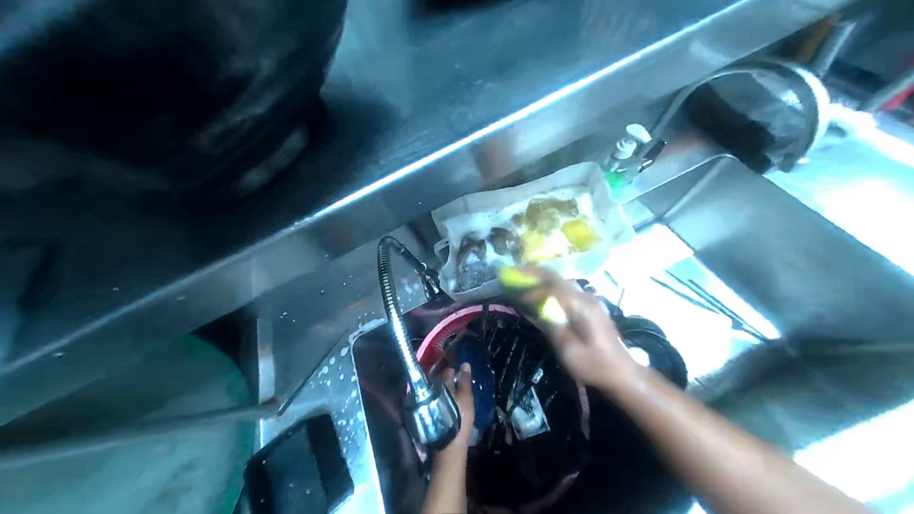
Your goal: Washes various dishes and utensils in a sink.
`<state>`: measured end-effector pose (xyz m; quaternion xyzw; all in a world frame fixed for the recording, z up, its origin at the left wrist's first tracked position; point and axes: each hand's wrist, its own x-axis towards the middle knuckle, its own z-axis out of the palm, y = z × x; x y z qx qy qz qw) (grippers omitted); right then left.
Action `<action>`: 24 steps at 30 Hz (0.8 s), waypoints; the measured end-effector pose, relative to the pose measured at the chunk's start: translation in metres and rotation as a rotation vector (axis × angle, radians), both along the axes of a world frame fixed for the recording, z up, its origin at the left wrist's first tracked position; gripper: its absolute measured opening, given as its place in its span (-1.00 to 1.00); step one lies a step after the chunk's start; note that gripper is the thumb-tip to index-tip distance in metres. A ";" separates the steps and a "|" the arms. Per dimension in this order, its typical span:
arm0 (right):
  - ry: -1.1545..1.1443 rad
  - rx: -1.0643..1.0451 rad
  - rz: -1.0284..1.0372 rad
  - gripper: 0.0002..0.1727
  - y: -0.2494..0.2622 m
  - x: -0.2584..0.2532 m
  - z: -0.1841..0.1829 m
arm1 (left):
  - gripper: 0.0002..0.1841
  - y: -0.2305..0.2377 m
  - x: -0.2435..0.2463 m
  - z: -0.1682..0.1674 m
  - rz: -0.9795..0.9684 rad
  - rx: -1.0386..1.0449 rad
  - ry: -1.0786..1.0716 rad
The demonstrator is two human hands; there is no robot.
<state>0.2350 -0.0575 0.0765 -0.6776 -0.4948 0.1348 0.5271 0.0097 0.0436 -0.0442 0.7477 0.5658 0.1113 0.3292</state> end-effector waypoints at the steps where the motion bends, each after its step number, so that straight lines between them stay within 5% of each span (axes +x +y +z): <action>1: 0.126 -0.015 -0.006 -0.72 -0.012 -0.024 -0.023 | -0.64 -0.005 -0.004 0.002 0.006 0.019 -0.073; 5: 0.502 -0.207 -0.132 -0.66 -0.039 -0.104 -0.089 | -0.67 -0.025 -0.013 0.017 0.167 -0.032 -0.294; 11: 0.473 -0.078 -0.041 -0.72 -0.037 -0.182 -0.084 | -0.54 -0.044 -0.027 0.040 0.197 0.037 -0.365; 16: 0.357 -0.111 -0.019 -0.36 0.006 -0.176 -0.089 | -0.71 -0.052 -0.040 0.063 -0.075 0.208 -0.218; 20: 0.434 -0.104 -0.023 -0.44 0.002 -0.191 -0.081 | -0.60 -0.048 -0.037 0.081 0.108 0.182 -0.233; 24: 0.401 -0.101 -0.024 -0.43 0.009 -0.181 -0.083 | -0.69 -0.035 -0.045 0.080 -0.187 0.159 -0.109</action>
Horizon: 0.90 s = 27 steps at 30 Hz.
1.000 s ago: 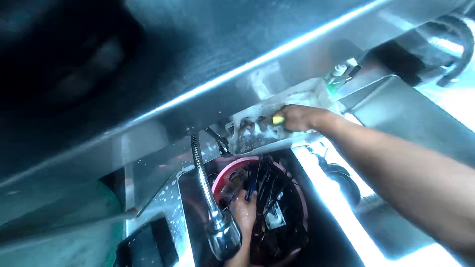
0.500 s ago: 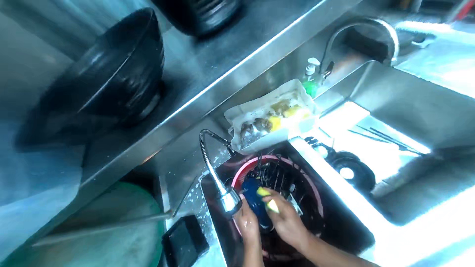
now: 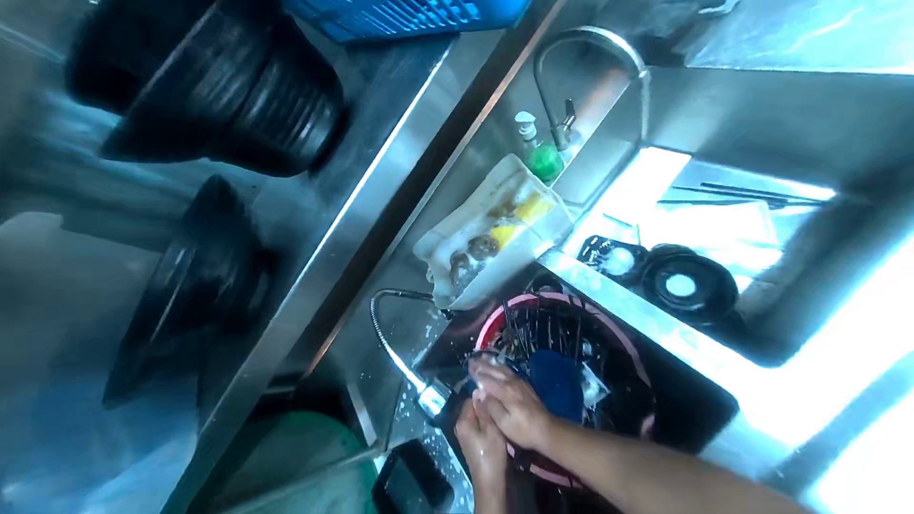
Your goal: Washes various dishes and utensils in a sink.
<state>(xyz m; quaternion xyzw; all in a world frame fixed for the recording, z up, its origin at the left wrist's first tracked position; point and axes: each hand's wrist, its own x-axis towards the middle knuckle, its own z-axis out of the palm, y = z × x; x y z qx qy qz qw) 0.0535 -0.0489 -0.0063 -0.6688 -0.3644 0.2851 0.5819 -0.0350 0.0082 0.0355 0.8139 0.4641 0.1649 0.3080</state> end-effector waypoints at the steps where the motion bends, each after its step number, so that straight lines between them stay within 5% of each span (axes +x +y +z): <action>1: 0.037 -0.086 0.011 -0.39 0.005 0.016 -0.002 | -0.66 -0.002 0.000 0.002 -0.054 0.014 -0.013; 4: 0.295 -0.228 -0.091 -0.35 0.015 0.048 -0.020 | -0.64 -0.012 0.009 0.018 0.008 0.017 -0.254; 6: 0.703 -0.147 -0.282 -0.39 0.010 0.051 -0.033 | -0.62 -0.011 0.019 0.019 0.160 -0.105 -0.449; 9: 1.141 0.003 -0.582 -0.59 -0.011 0.054 -0.030 | -0.63 0.002 0.010 -0.021 0.348 -0.371 -0.379; 12: 0.792 -0.131 -0.528 -0.64 -0.021 0.056 -0.008 | -0.46 0.010 0.006 -0.052 0.358 -0.490 -0.130; 16: 0.336 -0.244 -0.051 -0.54 -0.030 0.018 0.022 | -0.35 -0.012 0.053 -0.014 0.396 -0.845 -0.501; 19: 0.088 -0.251 0.192 -0.38 -0.027 0.010 0.004 | -0.43 -0.008 0.051 0.000 0.506 -0.837 -0.641; 24: -0.020 -0.177 0.278 -0.40 -0.030 0.000 0.013 | -0.47 -0.009 0.036 0.002 0.472 -0.630 -0.492; 27: -0.027 -0.359 0.181 -0.30 -0.005 0.023 0.003 | -0.47 -0.019 0.037 0.004 0.425 -0.675 -0.488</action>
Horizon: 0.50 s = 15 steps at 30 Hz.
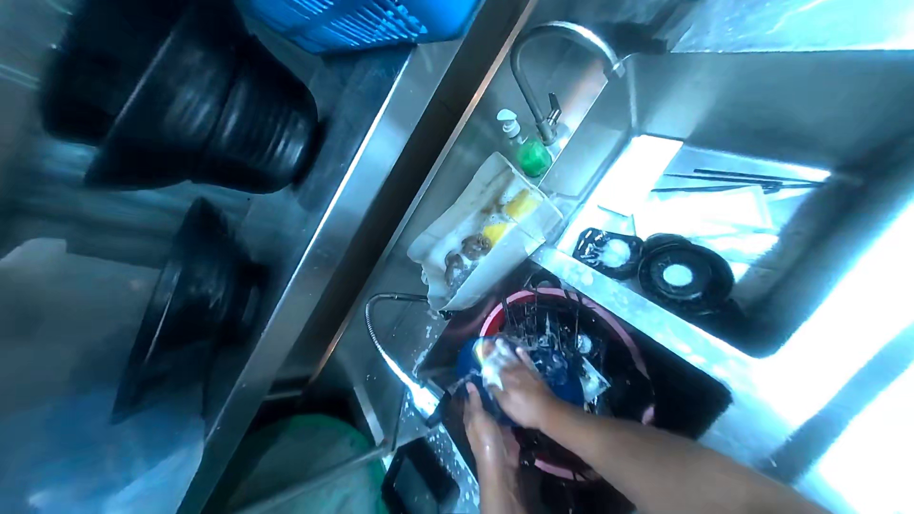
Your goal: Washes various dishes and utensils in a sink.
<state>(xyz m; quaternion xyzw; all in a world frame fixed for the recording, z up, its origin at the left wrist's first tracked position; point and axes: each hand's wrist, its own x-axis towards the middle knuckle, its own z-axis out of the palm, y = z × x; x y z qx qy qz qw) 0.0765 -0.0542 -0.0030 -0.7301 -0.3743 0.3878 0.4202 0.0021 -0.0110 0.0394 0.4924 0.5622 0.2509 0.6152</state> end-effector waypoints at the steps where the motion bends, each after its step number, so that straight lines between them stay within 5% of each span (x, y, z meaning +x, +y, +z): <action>1: 0.006 -0.062 -0.020 -0.26 0.010 0.008 0.003 | -0.48 -0.004 0.001 0.001 -0.022 0.010 -0.006; 5: 0.100 0.107 0.043 -0.33 0.002 -0.008 0.039 | -0.48 0.006 0.001 0.015 -0.072 0.008 -0.098; 8: 0.073 0.212 0.082 -0.38 -0.017 -0.025 0.028 | -0.53 0.019 0.003 0.022 0.081 0.067 -0.071; 12: -0.089 0.013 -0.103 -0.34 -0.021 -0.012 0.002 | -0.57 0.005 0.006 0.016 0.166 -0.029 -0.316; 15: -0.053 0.093 -0.059 -0.35 -0.035 -0.022 0.010 | -0.59 -0.001 0.008 0.019 0.211 -0.050 -0.383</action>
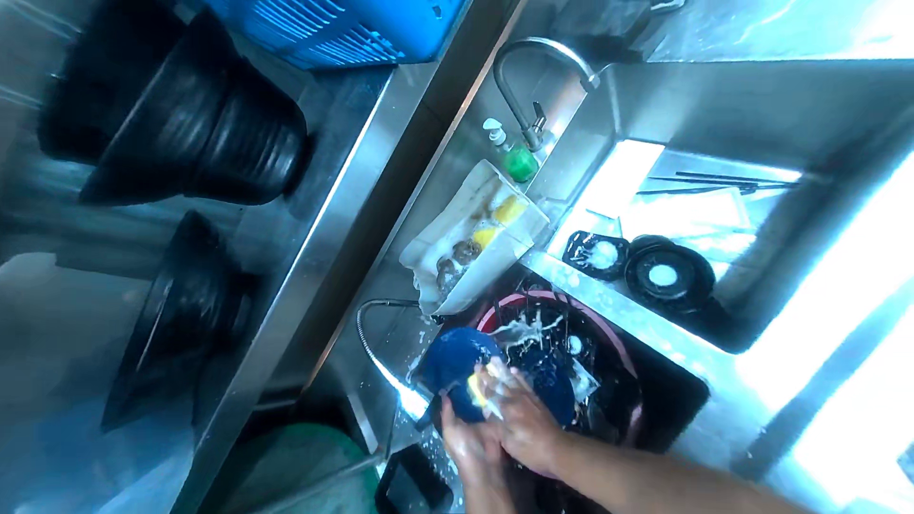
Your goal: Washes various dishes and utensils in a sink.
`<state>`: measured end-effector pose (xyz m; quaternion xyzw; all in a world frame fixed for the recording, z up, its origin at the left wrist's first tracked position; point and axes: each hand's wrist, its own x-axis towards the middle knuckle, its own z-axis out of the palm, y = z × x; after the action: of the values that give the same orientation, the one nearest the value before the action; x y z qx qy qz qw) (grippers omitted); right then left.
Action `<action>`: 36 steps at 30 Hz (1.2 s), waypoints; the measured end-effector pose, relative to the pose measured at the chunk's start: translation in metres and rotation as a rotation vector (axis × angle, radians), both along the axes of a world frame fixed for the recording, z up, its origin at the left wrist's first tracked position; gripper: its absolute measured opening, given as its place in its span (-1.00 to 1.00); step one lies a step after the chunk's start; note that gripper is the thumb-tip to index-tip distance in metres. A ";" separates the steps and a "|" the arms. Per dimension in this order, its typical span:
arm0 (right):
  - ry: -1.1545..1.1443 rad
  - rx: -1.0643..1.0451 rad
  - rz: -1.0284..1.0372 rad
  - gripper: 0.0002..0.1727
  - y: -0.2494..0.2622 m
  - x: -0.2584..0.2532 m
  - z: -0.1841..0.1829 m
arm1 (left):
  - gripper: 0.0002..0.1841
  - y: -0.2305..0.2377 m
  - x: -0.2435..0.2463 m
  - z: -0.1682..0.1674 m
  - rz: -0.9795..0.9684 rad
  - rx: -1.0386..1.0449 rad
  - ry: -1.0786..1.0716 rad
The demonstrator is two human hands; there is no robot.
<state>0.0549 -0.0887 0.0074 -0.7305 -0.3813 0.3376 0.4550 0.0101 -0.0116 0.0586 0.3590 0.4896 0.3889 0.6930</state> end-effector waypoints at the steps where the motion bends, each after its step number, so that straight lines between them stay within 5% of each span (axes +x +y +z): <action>1: -0.009 0.010 0.014 -0.36 -0.002 -0.001 -0.004 | -0.58 0.000 0.000 0.000 0.012 -0.013 0.000; 13: 0.031 -0.247 -0.069 -0.31 0.024 0.034 -0.008 | -0.55 -0.018 -0.014 -0.010 -0.089 0.037 0.014; 22: 0.048 0.074 0.158 -0.39 0.006 0.017 0.068 | -0.60 -0.009 -0.018 0.010 -0.196 0.056 0.008; 28: -0.060 0.046 0.161 -0.47 -0.026 0.000 0.019 | -0.56 -0.020 -0.015 0.004 -0.004 -0.105 -0.011; 36: -0.160 -0.173 -0.019 -0.49 -0.020 0.030 0.000 | -0.63 -0.038 -0.027 -0.008 0.019 -0.013 -0.138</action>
<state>0.0844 -0.1084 0.0077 -0.7951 -0.3792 0.3054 0.3615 -0.0166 -0.0496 0.0508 0.3222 0.4467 0.4160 0.7236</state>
